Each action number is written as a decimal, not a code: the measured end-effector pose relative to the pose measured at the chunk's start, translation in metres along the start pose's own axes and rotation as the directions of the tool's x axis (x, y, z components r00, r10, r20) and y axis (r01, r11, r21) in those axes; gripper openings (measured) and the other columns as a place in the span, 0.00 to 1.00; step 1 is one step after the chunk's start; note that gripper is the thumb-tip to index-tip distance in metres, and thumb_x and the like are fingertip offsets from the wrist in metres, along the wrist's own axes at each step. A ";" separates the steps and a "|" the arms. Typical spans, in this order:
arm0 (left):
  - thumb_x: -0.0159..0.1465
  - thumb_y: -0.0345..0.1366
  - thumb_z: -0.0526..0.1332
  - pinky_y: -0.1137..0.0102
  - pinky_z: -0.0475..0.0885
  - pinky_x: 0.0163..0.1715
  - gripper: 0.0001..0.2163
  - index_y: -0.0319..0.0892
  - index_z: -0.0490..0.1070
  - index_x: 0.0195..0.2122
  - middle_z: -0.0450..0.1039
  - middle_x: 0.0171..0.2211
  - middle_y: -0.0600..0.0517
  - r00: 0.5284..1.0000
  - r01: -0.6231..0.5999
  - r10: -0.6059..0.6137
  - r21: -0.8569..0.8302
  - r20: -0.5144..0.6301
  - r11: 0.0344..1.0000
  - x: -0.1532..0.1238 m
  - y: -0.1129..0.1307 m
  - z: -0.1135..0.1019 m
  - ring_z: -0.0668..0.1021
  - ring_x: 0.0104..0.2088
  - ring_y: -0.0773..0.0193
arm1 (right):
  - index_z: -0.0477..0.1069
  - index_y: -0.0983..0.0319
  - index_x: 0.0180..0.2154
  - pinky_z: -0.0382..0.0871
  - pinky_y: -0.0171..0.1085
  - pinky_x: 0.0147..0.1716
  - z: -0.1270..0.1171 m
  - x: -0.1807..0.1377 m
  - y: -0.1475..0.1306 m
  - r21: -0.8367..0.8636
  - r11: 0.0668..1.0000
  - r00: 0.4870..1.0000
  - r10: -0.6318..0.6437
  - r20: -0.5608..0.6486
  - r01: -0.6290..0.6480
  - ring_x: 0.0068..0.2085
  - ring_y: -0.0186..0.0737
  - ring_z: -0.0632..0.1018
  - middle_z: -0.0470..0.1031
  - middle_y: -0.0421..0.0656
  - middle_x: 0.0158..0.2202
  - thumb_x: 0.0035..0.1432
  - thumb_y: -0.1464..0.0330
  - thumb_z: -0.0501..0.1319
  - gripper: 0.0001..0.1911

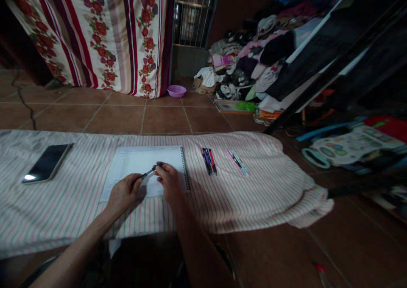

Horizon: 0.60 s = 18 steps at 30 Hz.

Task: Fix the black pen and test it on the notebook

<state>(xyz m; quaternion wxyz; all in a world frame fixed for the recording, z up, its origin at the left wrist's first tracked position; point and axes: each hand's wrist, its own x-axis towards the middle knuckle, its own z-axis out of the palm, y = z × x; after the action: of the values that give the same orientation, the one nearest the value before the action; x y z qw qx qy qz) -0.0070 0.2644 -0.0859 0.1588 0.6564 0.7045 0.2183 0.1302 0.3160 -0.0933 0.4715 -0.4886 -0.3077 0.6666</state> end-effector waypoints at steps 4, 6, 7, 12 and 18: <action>0.64 0.34 0.49 0.66 0.68 0.38 0.13 0.39 0.72 0.42 0.77 0.38 0.46 1.000 -0.008 0.008 -0.001 0.010 1.000 0.000 -0.001 0.000 0.77 0.37 0.58 | 0.74 0.60 0.36 0.59 0.30 0.26 -0.002 0.002 0.000 0.001 1.000 1.000 -0.010 -0.008 0.010 0.33 0.33 0.73 0.77 0.42 0.37 0.41 0.63 0.65 0.16; 0.64 0.34 0.49 0.66 0.68 0.38 0.13 0.40 0.71 0.42 0.77 0.39 0.46 1.000 -0.011 0.011 0.000 0.014 1.000 0.000 -0.002 -0.001 0.77 0.38 0.58 | 0.74 0.60 0.36 0.58 0.30 0.24 -0.003 0.003 -0.001 -0.016 1.000 1.000 -0.015 -0.018 0.015 0.33 0.33 0.73 0.77 0.42 0.36 0.41 0.63 0.65 0.16; 0.64 0.34 0.49 0.67 0.68 0.38 0.13 0.41 0.71 0.42 0.77 0.39 0.47 1.000 -0.012 0.012 0.001 0.015 1.000 0.000 -0.002 -0.001 0.77 0.38 0.59 | 0.74 0.60 0.36 0.57 0.30 0.23 -0.003 0.003 -0.001 -0.022 1.000 1.000 -0.019 -0.023 0.018 0.33 0.34 0.73 0.77 0.42 0.36 0.41 0.63 0.65 0.16; 0.64 0.34 0.49 0.67 0.68 0.39 0.12 0.42 0.71 0.42 0.77 0.38 0.48 1.000 -0.010 0.010 0.010 0.016 1.000 -0.001 -0.003 -0.002 0.77 0.38 0.59 | 0.74 0.61 0.33 0.53 0.30 0.19 -0.005 0.007 -0.004 -0.004 0.999 0.999 -0.037 -0.034 0.037 0.29 0.32 0.70 0.76 0.42 0.33 0.38 0.63 0.66 0.16; 0.64 0.34 0.49 0.67 0.68 0.38 0.12 0.41 0.71 0.42 0.77 0.38 0.47 1.000 -0.011 0.011 0.022 0.026 1.000 -0.003 -0.005 -0.004 0.78 0.38 0.58 | 0.73 0.62 0.30 0.50 0.31 0.18 -0.005 0.008 -0.008 0.018 0.998 0.997 -0.061 -0.055 0.062 0.27 0.32 0.68 0.75 0.43 0.31 0.36 0.64 0.66 0.15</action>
<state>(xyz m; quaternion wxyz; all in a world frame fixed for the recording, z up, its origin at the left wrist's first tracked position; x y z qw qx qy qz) -0.0127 0.2612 -0.0852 0.1593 0.6648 0.7011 0.2028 0.1374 0.3260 -0.0906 0.5046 -0.4924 -0.3029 0.6412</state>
